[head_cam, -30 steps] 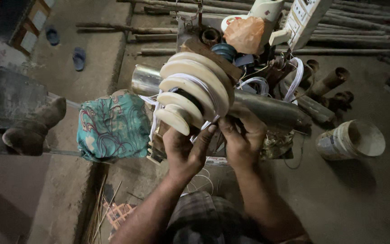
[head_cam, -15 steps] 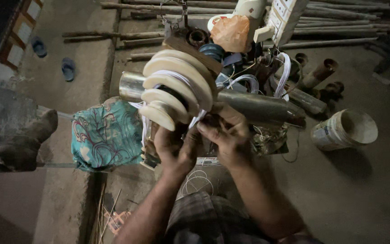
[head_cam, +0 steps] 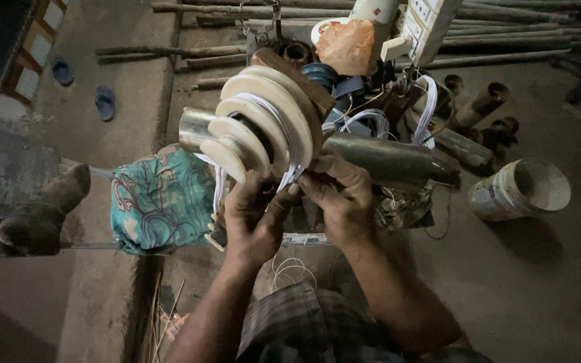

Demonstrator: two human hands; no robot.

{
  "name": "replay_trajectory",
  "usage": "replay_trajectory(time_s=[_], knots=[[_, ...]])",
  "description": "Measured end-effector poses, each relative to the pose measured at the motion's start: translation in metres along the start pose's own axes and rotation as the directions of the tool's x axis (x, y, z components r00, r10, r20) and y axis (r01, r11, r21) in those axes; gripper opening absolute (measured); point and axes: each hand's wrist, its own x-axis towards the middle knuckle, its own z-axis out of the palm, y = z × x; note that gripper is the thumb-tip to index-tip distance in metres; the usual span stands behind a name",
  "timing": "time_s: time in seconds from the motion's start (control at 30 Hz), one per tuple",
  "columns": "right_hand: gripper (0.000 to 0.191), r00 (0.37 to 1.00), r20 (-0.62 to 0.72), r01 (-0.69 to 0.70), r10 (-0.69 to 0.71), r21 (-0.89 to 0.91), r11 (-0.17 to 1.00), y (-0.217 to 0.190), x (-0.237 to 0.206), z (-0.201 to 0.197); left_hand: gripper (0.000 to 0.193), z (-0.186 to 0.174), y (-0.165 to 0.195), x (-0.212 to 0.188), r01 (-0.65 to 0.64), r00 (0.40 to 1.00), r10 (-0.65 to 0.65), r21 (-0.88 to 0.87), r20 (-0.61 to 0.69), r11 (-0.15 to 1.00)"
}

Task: The person winds white plastic cord onto a wooden spool assembly mounted on a workshop machine, guiding the cord by hand and untangling loops as they turn the reel. They then lift the wooden disc assembly off the machine and handle it while the wound cord stays attached.

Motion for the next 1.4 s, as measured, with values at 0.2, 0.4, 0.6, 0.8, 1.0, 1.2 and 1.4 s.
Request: replay_trajectory(time_s=[0.2,0.4,0.6,0.8,1.0,1.2,1.4], knots=[[0.012,0.999,-0.03,0.027,-0.031,-0.13,0.991,-0.005,-0.002,0.005,0.015,-0.001,-0.011,-0.004,0.03,0.996,-0.031,-0.013,-0.089,0.999],[0.017,0.999,-0.028,0.041,-0.046,-0.172,0.984,-0.019,-0.003,0.011,0.024,0.002,-0.026,-0.01,-0.082,0.99,0.089,0.066,-0.111,0.994],[0.016,0.985,-0.006,0.154,-0.173,-0.424,0.893,-0.023,0.002,0.012,0.026,-0.008,-0.047,-0.016,-0.077,0.988,0.083,0.048,-0.132,0.996],[0.028,0.952,0.086,0.281,-0.293,-0.623,0.73,-0.022,-0.001,-0.011,0.024,-0.017,-0.045,-0.022,0.225,0.946,-0.21,0.032,-0.246,0.974],[0.024,0.982,0.097,0.19,-0.164,-0.551,0.813,0.005,-0.014,-0.029,0.023,-0.002,-0.065,-0.005,0.142,0.972,-0.09,0.233,-0.219,0.962],[0.02,0.97,0.172,0.231,-0.172,-0.427,0.874,0.04,-0.007,-0.043,0.022,0.004,-0.075,-0.006,0.15,0.975,-0.096,0.279,-0.199,0.948],[0.016,0.935,0.255,0.333,-0.246,-0.4,0.854,0.029,0.002,-0.048,0.021,0.001,-0.067,-0.006,0.159,0.97,-0.091,0.304,-0.227,0.939]])
